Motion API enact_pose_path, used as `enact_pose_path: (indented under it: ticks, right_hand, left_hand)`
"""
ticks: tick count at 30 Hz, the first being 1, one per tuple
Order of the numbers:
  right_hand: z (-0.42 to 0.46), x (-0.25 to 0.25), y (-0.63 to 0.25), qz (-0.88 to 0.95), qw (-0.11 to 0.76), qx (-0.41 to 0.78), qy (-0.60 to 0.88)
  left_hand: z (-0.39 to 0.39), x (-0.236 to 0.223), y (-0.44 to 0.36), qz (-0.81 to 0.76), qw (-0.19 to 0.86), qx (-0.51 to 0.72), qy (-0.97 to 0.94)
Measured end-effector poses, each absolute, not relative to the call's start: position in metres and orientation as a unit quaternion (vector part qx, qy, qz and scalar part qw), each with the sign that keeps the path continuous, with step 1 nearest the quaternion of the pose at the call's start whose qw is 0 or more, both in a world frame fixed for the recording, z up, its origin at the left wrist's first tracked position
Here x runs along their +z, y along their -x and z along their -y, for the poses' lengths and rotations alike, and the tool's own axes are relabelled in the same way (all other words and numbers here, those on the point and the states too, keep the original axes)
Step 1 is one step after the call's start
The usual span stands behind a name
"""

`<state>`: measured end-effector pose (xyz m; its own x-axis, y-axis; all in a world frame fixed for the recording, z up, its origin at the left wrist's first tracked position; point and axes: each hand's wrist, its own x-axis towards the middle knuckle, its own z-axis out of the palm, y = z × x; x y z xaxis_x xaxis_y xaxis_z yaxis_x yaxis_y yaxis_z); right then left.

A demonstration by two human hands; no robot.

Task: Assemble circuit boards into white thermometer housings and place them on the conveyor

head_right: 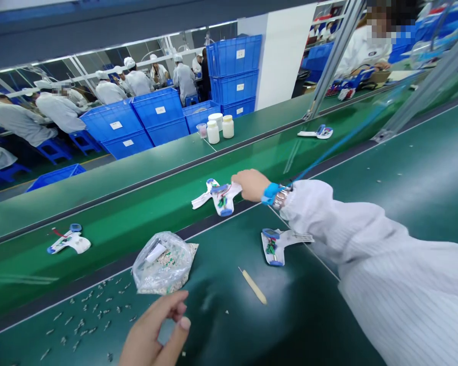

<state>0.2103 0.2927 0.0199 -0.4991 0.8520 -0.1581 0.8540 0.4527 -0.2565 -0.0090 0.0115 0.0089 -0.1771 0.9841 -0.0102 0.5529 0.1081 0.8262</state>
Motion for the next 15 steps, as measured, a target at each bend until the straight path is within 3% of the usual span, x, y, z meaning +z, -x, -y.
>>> enact_pose_path:
  ticks: [4, 9, 15]
  right_hand:
    - [-0.221, 0.046, -0.199, -0.889, -0.014, -0.321, -0.326]
    - [-0.158, 0.050, -0.174, -0.806, 0.041, -0.585, -0.081]
    - [-0.130, 0.039, -0.150, -0.732, 0.110, -0.671, 0.045]
  left_hand:
    - [-0.022, 0.025, 0.005, -0.664, 0.358, 0.418, -0.506]
    - [-0.020, 0.039, 0.006, -0.540, 0.434, 0.491, -0.529]
    - [-0.012, 0.034, 0.008, -0.409, 0.576, 0.561, -0.432]
